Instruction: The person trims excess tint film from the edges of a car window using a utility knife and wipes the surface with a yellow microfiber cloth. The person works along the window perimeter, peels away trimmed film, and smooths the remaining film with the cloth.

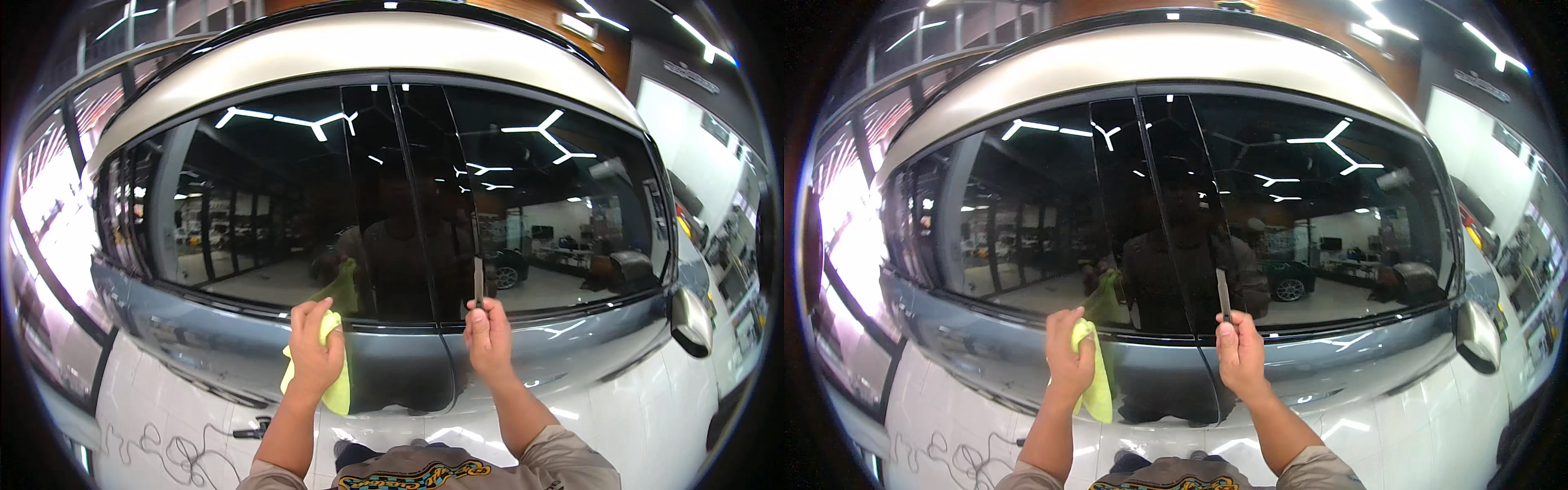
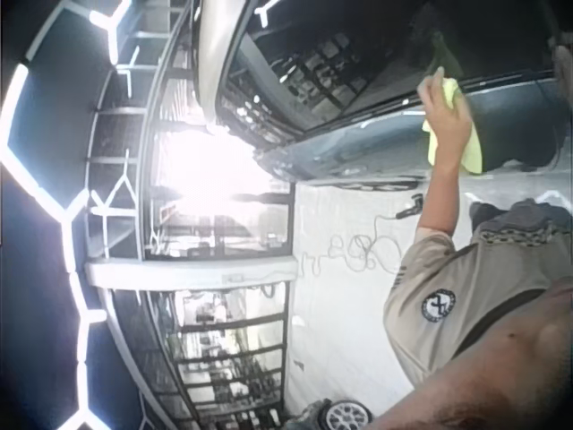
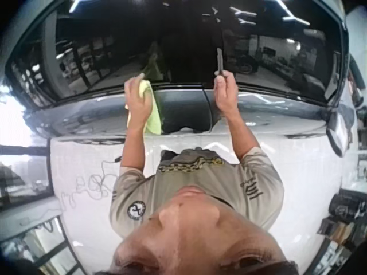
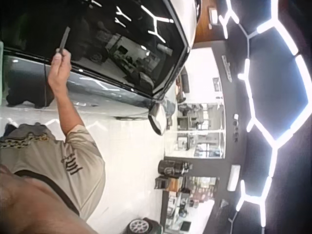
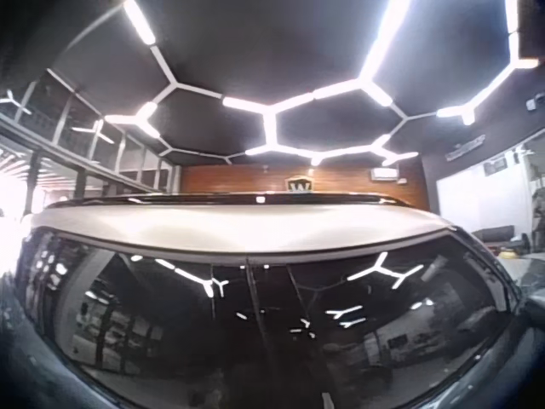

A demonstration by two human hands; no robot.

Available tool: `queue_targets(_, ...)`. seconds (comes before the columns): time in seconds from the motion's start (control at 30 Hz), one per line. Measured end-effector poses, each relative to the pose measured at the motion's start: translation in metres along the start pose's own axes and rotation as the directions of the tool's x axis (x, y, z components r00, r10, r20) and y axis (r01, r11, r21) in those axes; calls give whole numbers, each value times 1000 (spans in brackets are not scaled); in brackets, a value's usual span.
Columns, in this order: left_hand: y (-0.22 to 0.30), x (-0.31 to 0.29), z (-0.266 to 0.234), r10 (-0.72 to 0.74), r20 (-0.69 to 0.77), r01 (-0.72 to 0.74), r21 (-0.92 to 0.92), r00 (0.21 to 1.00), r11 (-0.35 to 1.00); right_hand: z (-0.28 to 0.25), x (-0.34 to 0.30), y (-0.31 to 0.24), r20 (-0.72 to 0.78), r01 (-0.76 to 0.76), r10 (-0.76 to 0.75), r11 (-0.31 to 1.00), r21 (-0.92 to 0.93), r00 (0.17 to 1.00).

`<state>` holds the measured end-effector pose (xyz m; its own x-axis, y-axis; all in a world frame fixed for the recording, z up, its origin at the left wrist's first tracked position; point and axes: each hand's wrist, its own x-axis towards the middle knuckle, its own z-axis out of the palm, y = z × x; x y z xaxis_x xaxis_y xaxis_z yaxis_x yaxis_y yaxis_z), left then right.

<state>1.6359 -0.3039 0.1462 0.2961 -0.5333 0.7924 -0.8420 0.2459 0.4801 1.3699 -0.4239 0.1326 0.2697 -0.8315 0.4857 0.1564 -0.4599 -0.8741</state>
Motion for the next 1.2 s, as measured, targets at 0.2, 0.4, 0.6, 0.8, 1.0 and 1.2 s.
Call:
queue_targets(0.2, -42, 19, 17, 160, 146, -142, -122, 976, 982, 44, 27, -25, -232, 108, -145, 980, -168, 962)
queue_targets(0.4, -56, 20, 12, 137, 255, -81, -217, 957, 973, 64, 48, -37, -359, 153, -245, 952, -266, 901)
queue_targets(0.6, -54, 32, 6, 126, 197, -82, -219, 972, 972, 52, 51, -52, -300, 131, -232, 938, -322, 925)
queue_targets(0.8, -44, 17, 14, -17, 202, 52, -165, 979, 985, 65, 76, -54, -149, 229, -386, 769, -596, 910)
queue_targets(1.0, -55, 18, 11, 85, 167, -54, -185, 982, 981, 102, 130, -70, -131, 332, -524, 693, -640, 841)
queue_targets(1.2, -61, 16, 6, 20, 245, 55, -296, 969, 954, 121, 167, -96, -12, 326, -577, 479, -815, 817)
